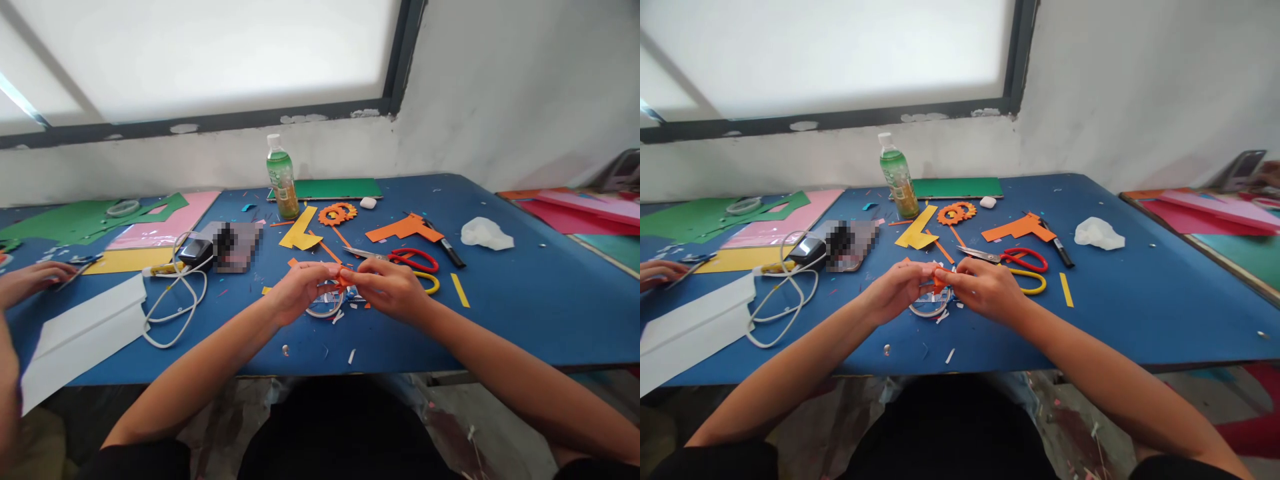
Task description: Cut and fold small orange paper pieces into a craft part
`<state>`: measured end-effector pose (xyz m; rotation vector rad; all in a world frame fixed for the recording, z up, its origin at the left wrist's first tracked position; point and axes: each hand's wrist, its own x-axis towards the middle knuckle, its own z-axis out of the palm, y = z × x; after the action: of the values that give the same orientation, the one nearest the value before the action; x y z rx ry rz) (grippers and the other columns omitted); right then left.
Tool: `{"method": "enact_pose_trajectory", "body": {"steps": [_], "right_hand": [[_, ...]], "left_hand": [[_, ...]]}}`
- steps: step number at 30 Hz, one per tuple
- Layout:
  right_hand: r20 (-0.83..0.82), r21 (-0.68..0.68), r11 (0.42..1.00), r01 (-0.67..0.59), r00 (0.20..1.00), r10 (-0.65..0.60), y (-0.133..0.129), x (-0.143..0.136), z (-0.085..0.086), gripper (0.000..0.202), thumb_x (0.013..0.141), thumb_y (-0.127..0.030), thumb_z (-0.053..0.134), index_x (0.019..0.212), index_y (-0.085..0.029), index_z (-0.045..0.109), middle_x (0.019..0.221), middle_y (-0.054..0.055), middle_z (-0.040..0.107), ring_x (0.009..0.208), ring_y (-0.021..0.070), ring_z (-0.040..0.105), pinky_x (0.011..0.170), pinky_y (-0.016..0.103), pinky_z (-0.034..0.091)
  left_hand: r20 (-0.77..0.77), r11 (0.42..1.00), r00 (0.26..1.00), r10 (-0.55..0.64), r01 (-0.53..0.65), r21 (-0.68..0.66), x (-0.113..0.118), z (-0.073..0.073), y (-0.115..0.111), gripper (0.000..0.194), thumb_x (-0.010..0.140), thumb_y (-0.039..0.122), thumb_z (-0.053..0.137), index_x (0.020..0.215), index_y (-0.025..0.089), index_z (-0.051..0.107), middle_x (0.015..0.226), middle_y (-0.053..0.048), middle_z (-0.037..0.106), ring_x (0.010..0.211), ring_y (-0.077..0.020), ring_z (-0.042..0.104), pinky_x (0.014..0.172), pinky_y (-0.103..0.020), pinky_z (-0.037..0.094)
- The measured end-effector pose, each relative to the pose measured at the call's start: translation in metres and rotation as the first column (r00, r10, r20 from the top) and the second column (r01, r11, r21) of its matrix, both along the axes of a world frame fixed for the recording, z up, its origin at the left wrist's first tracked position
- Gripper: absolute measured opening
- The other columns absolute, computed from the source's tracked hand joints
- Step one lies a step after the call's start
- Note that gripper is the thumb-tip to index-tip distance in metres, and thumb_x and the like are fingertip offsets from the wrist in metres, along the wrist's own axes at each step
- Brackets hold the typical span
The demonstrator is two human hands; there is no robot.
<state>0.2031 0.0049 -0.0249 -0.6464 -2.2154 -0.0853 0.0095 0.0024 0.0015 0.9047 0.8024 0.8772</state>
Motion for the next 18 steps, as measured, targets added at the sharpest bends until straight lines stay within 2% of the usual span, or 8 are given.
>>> {"method": "enact_pose_trajectory", "body": {"steps": [5, 10, 15, 18], "right_hand": [[-0.081, 0.007, 1.0, -0.002, 0.997, 0.003, 0.0004, -0.0017, -0.0021, 0.03, 0.087, -0.017, 0.047, 0.112, -0.023, 0.063, 0.073, 0.002, 0.061, 0.063, 0.0097, 0.055, 0.056, 0.02, 0.045], [-0.148, -0.103, 0.995, 0.014, 0.988, -0.029, 0.0004, -0.0036, -0.0031, 0.029, 0.086, -0.015, 0.048, 0.11, -0.019, 0.063, 0.073, 0.003, 0.06, 0.06, 0.0099, 0.054, 0.056, 0.021, 0.044], [-0.18, -0.197, 0.98, 0.002, 0.983, -0.038, 0.0001, -0.0045, -0.0009, 0.024, 0.086, -0.018, 0.048, 0.104, -0.018, 0.064, 0.071, 0.002, 0.06, 0.058, 0.0098, 0.052, 0.055, 0.021, 0.044], [-0.211, -0.306, 0.952, -0.01, 0.976, -0.058, 0.0013, -0.0043, 0.001, 0.022, 0.084, -0.019, 0.048, 0.098, -0.017, 0.065, 0.07, 0.002, 0.062, 0.055, 0.0101, 0.052, 0.053, 0.022, 0.043]], "left_hand": [[0.023, 0.999, 0.999, -0.024, 0.023, 0.045, -0.0012, -0.0034, 0.0021, 0.014, 0.065, 0.019, 0.071, 0.077, 0.013, 0.07, 0.078, -0.003, 0.068, 0.076, -0.0135, 0.062, 0.077, -0.028, 0.048], [-0.091, 0.992, 0.996, -0.003, 0.014, 0.126, 0.0014, -0.0025, 0.0019, 0.026, 0.061, 0.019, 0.075, 0.084, 0.015, 0.066, 0.079, -0.001, 0.068, 0.075, -0.0115, 0.062, 0.072, -0.024, 0.047], [-0.198, 0.978, 0.98, 0.022, 0.02, 0.208, 0.0059, -0.004, -0.0002, 0.027, 0.061, 0.024, 0.075, 0.082, 0.014, 0.062, 0.074, 0.001, 0.066, 0.069, -0.009, 0.059, 0.065, -0.021, 0.044], [-0.244, 0.958, 0.968, 0.059, 0.013, 0.286, 0.0063, -0.0067, 0.0008, 0.026, 0.064, 0.029, 0.074, 0.082, 0.014, 0.062, 0.075, 0.0, 0.065, 0.068, -0.0088, 0.058, 0.063, -0.021, 0.043]]}}
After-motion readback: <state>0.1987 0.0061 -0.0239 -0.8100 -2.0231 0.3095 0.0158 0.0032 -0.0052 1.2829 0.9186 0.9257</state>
